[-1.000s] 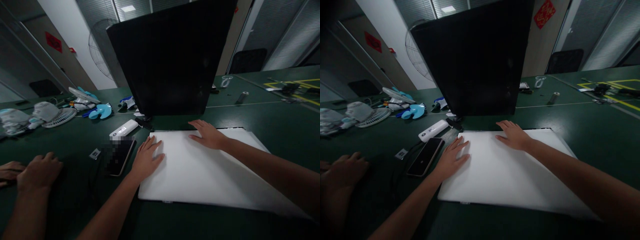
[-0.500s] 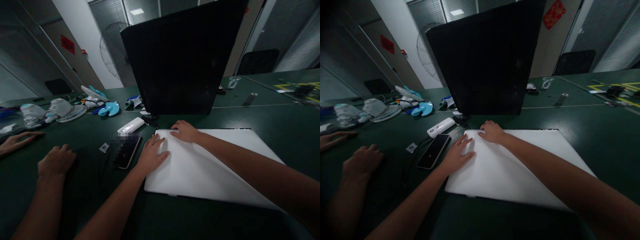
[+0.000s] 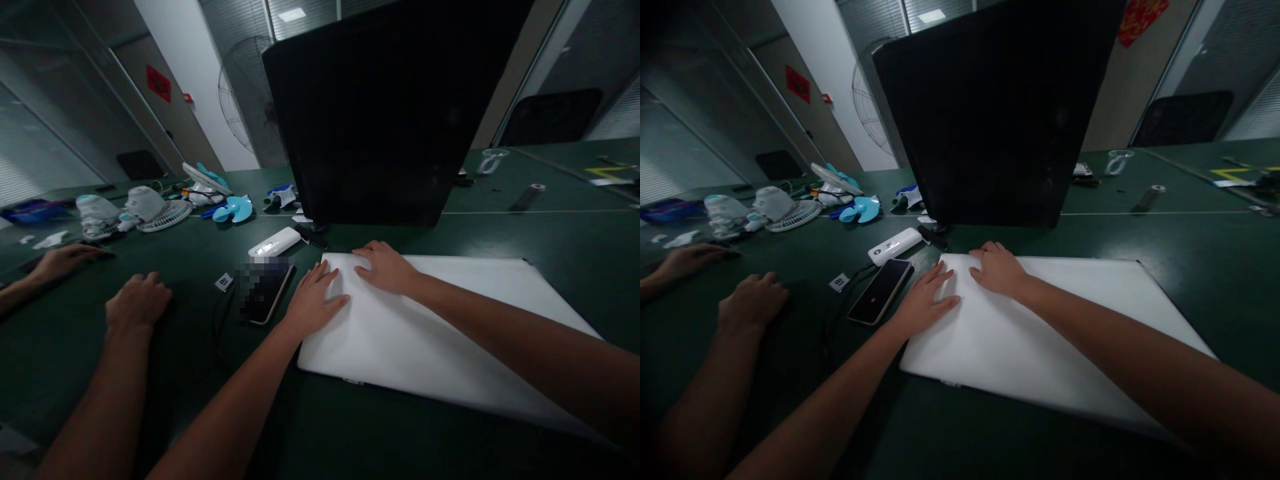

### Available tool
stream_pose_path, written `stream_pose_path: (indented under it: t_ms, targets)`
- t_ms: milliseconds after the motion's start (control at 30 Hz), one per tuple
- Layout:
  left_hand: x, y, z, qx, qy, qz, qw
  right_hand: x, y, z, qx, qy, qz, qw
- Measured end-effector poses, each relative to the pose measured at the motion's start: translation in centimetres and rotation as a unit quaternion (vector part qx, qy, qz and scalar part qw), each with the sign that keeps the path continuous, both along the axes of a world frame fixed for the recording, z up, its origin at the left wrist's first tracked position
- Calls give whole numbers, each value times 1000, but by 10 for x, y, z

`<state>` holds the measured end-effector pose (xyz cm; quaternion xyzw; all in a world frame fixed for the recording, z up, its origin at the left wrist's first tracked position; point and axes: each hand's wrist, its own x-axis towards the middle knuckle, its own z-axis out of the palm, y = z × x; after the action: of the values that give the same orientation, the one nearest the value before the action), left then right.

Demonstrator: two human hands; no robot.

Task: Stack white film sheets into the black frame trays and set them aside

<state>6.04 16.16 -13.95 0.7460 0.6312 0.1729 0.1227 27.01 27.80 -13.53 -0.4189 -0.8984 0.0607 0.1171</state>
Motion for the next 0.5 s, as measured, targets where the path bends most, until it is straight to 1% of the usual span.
stream_pose_path:
  t_ms: [67,133,233,300,333,367,433,500]
  targets:
    - [0,0,-1,1,1,-1,1000,11,1,1,-6,-6,-3,1000]
    - [0,1,-1,-4,4,-1,1000,29,-1,1,-13,-12,-10,1000]
    - [0,1,0,-4,2,-1,1000,73,-18,-2,-5,-34,-32,999]
    - [0,1,0,0,-2,-2,1000,109,-43,-1,13,-55,-40,998]
    - [0,1,0,1,-5,-3,1000,127,-59,1,18,-64,-30,997]
    - [0,1,0,1,-6,-2,1000,143,-77,3,18,-68,-10,997]
    - [1,1,0,0,-6,-1,1000,169,-115,9,22,-70,61,995]
    - [1,1,0,1,-3,-1,1000,184,-146,13,44,-60,102,992]
